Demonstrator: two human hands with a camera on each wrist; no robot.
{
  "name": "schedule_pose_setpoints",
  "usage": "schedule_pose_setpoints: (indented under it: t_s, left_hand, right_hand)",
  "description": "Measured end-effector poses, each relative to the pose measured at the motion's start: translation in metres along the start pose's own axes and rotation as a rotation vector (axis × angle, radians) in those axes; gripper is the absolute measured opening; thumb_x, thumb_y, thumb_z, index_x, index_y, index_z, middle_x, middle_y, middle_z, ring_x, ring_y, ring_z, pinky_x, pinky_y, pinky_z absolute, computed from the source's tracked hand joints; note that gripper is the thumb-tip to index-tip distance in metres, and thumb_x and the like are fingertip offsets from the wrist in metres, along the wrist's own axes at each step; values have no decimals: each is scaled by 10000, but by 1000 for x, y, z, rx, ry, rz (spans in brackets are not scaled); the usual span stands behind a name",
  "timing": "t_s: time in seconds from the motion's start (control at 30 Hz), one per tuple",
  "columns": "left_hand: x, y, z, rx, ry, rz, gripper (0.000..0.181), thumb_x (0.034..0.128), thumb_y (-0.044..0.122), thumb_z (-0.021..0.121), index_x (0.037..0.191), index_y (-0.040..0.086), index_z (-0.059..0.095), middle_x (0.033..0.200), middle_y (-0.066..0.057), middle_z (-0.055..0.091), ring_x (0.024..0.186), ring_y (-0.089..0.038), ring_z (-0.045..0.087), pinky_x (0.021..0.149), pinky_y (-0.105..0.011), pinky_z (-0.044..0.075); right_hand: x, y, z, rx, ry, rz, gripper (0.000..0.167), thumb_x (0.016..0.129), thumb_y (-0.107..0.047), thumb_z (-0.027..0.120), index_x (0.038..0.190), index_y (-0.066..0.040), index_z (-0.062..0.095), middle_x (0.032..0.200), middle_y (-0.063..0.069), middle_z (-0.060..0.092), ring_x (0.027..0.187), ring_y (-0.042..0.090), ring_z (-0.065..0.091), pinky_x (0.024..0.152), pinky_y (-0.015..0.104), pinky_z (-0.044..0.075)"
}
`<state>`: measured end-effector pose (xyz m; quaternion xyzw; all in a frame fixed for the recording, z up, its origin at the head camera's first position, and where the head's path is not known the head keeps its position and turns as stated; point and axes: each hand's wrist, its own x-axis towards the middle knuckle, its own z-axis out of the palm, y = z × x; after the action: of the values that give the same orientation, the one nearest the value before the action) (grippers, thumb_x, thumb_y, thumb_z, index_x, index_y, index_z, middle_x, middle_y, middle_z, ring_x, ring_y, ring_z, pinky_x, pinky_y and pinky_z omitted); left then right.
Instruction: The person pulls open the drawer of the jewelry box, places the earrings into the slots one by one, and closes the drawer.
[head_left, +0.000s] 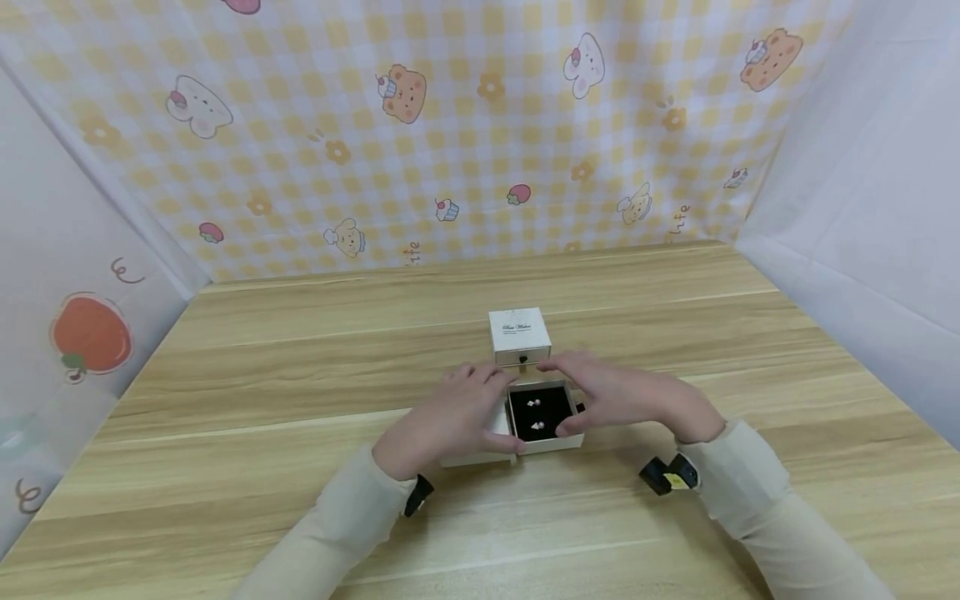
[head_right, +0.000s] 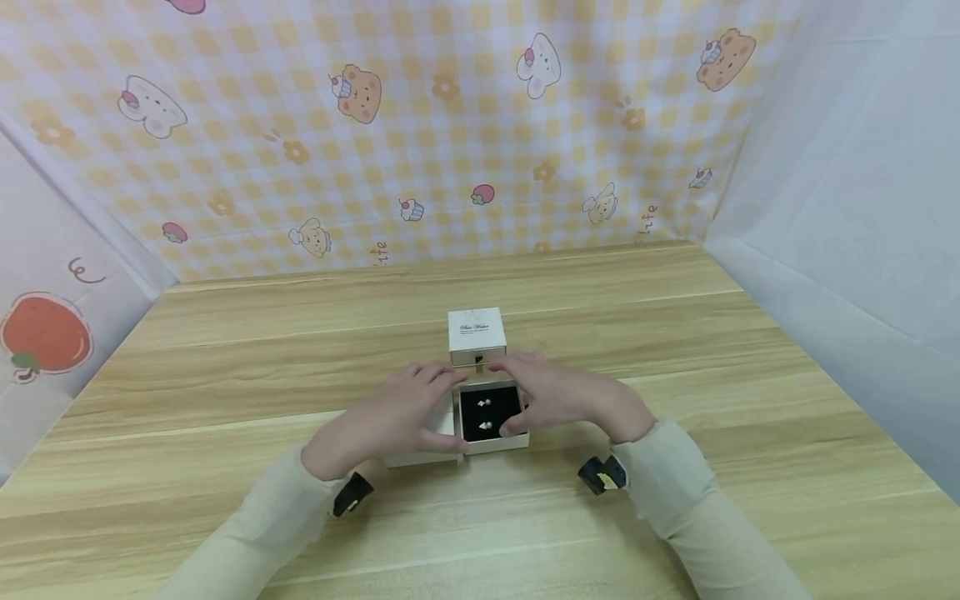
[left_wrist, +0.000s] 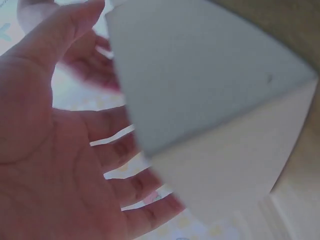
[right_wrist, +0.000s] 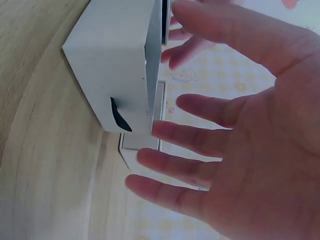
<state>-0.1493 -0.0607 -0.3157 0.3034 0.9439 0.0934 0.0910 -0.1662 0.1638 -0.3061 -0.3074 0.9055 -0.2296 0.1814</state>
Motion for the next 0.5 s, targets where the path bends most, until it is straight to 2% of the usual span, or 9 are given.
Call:
schedule_pose_setpoints:
  t_s: [0.2,0.43,0.5]
  left_hand:
    - [-5,-6,-6,-15,-17,2,898,707,540,732,1421,134,368,1392,-95,425,1251,-320,392,1056,-488,311]
    - [-13,-13,-15,-60,-68,-46,905,674,449,796,1425,201,357,1336,-58,430,1149,-253,391,965,-412,388]
    - [-15,-15,-18,-44,-89,-58,916,669,442,801,1428,201,348,1313,-59,433,1122,-248,390,931,-391,407]
  right_hand:
    - [0,4,1,-11,-26,13,860,737,-329,767,1397,0,324,1421,169,391,1290,337,385,1032,507,347]
    - [-1,6,1,-17,-56,33,907,715,-326,789,1414,-13,303,1427,163,382,1247,327,428,1009,488,379]
    - [-1,5,1,-27,-63,35,907,714,-331,790,1412,-12,306,1423,162,383,1251,323,423,1013,489,375]
